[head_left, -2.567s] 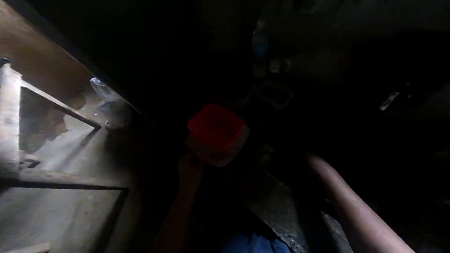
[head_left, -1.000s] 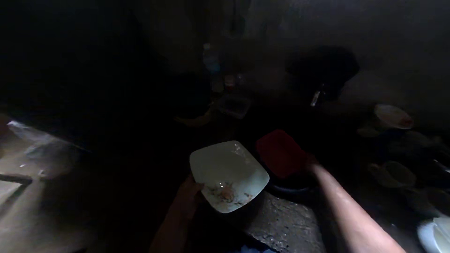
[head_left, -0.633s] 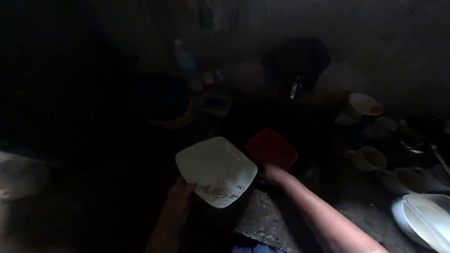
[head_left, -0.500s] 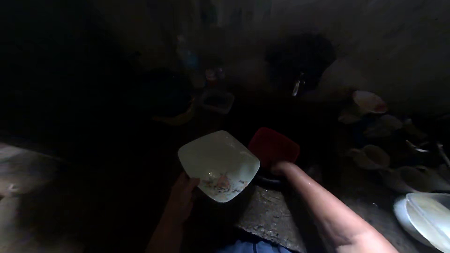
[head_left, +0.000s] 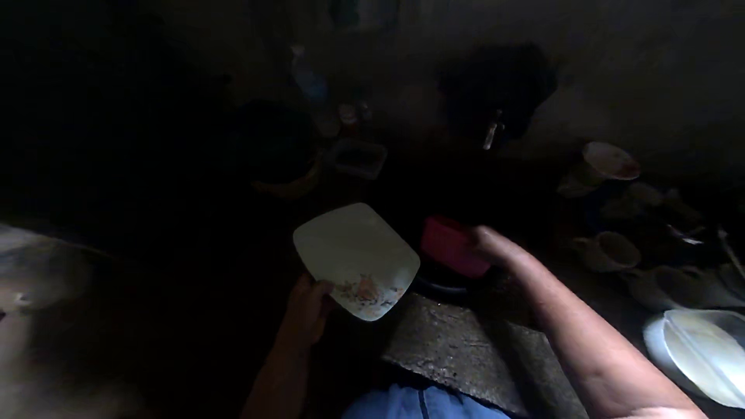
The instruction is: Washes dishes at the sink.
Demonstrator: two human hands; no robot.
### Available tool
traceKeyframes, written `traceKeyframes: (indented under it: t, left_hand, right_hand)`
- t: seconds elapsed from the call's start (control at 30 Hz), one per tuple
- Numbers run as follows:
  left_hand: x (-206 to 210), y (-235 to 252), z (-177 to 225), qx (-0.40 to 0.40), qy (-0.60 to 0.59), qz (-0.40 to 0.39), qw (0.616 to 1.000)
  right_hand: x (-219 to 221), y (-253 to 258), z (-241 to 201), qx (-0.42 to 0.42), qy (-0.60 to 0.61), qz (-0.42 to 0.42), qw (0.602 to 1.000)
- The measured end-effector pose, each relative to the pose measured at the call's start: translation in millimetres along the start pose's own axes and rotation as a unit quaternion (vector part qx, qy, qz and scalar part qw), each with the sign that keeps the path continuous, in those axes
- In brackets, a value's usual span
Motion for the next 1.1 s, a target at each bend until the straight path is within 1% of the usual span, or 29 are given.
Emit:
traceKeyframes:
  t: [0.07, 0.13, 0.23, 0.33, 0.4, 0.47, 0.53, 0.57, 0.63, 0.7, 0.73, 0.77, 0.83, 0.87, 0.9, 1.0, 1.1]
  left_hand:
    - [6, 1, 5, 0.013, 0.031, 0.004, 0.999]
    - [16, 7, 15, 0.040, 0.104, 0.006, 0.994]
    - [36, 22, 38, 0.099, 0.261, -0.025, 0.960]
    - [74, 33, 63, 0.110, 0.319, -0.073, 0.938]
    - [106, 44, 69, 0.112, 0.350, -0.120, 0.922]
    - [138, 62, 62, 0.094, 0.371, -0.163, 0.909]
    - [158, 85, 41, 0.078, 0.392, -0.200, 0.895]
    - [164, 97, 27, 0.076, 0.405, -0.206, 0.888]
    - [176, 118, -1, 0.081, 0.454, -0.181, 0.869]
    - [192, 121, -20, 0.106, 0.502, -0.151, 0.845]
    - [202, 121, -32, 0.123, 0.514, -0.158, 0.834]
    - [212, 125, -47, 0.144, 0.535, -0.174, 0.814]
    - [229, 127, -70, 0.168, 0.594, -0.208, 0.759]
    - [235, 127, -77, 0.174, 0.610, -0.216, 0.742]
    - [241, 129, -82, 0.181, 0.614, -0.217, 0.737]
    - [248, 132, -90, 0.187, 0.603, -0.235, 0.739]
    - [248, 136, -97, 0.234, 0.600, -0.220, 0.733]
  right_hand:
    - [-13, -2, 2, 0.007, 0.096, 0.072, 0.993]
    - [-19, -6, 4, 0.038, 0.172, 0.143, 0.974]
    - [-16, -12, 21, 0.105, 0.286, 0.200, 0.931]
    - [-18, -21, 46, 0.146, 0.385, 0.245, 0.878]
    - [-23, -34, 60, 0.145, 0.443, 0.275, 0.841]
    - [-30, -57, 62, 0.125, 0.494, 0.318, 0.800]
    - [-33, -79, 60, 0.086, 0.534, 0.364, 0.758]
    - [-32, -87, 61, 0.069, 0.545, 0.385, 0.742]
    - [-30, -104, 64, 0.043, 0.542, 0.412, 0.731]
    - [-27, -118, 66, 0.020, 0.528, 0.429, 0.733]
    - [-25, -124, 66, 0.008, 0.523, 0.437, 0.732]
    - [-21, -128, 67, -0.001, 0.518, 0.444, 0.731]
    - [-16, -135, 69, -0.014, 0.510, 0.455, 0.729]
    - [-15, -138, 69, -0.020, 0.506, 0.459, 0.729]
    - [-14, -141, 70, -0.026, 0.504, 0.463, 0.729]
    - [-10, -144, 72, -0.041, 0.509, 0.468, 0.721]
    - [-4, -143, 71, -0.039, 0.524, 0.470, 0.709]
Point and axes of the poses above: each hand's wrist, its own y-axis towards the middle knuckle, its own x-axis out of the palm, z = x × y, the point moved 2 cm from there along y, towards the middle knuckle, and after that the axes turned 1 degree about -x, right-handed, at the moved point
